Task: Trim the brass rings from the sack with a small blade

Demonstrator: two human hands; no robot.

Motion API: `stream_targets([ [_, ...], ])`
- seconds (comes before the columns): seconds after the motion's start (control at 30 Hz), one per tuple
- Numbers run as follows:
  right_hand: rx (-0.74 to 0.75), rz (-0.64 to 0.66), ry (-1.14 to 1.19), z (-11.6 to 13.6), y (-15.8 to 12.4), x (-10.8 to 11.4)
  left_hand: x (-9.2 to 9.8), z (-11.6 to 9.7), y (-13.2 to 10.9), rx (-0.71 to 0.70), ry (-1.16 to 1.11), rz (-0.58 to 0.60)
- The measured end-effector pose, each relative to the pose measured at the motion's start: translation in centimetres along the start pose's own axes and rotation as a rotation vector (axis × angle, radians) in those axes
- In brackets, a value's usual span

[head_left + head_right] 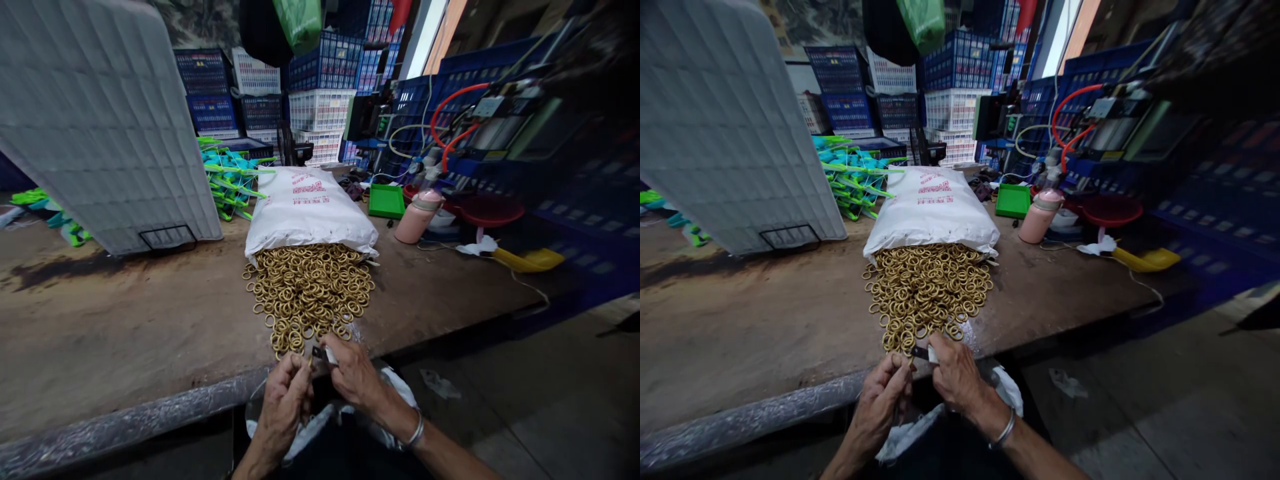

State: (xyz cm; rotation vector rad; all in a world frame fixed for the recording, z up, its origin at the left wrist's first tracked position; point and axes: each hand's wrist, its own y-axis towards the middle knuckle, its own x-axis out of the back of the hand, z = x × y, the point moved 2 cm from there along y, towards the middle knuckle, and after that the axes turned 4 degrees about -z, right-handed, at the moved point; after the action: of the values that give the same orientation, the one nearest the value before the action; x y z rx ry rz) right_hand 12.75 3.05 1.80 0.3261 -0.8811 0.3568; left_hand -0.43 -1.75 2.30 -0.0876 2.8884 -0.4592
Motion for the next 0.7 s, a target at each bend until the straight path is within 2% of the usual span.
stream_targets([
  [0.07,0.054,0.011,0.024,1.0,-0.2,0.2,0.1,0.2,0.2,0.001,0.002,-0.009],
  [0.17,0.045,0.046,-0.032,1.9,-0.3,0.2,0.1,0.3,0.1,-0.021,-0.005,0.013],
  [0.4,0.032,0.136,-0.133,1.9,-0.2,0.3,0.1,0.3,-0.1,-0.048,-0.024,0.017],
  [0.6,0.016,0.205,-0.138,2.5,-0.3,0.3,0.2,0.6,-0.1,-0.098,-0.018,-0.027],
  [0.7,-0.014,0.244,-0.192,1.7,0.0,0.0,0.3,0.6,-0.6,-0.057,-0.010,-0.010],
])
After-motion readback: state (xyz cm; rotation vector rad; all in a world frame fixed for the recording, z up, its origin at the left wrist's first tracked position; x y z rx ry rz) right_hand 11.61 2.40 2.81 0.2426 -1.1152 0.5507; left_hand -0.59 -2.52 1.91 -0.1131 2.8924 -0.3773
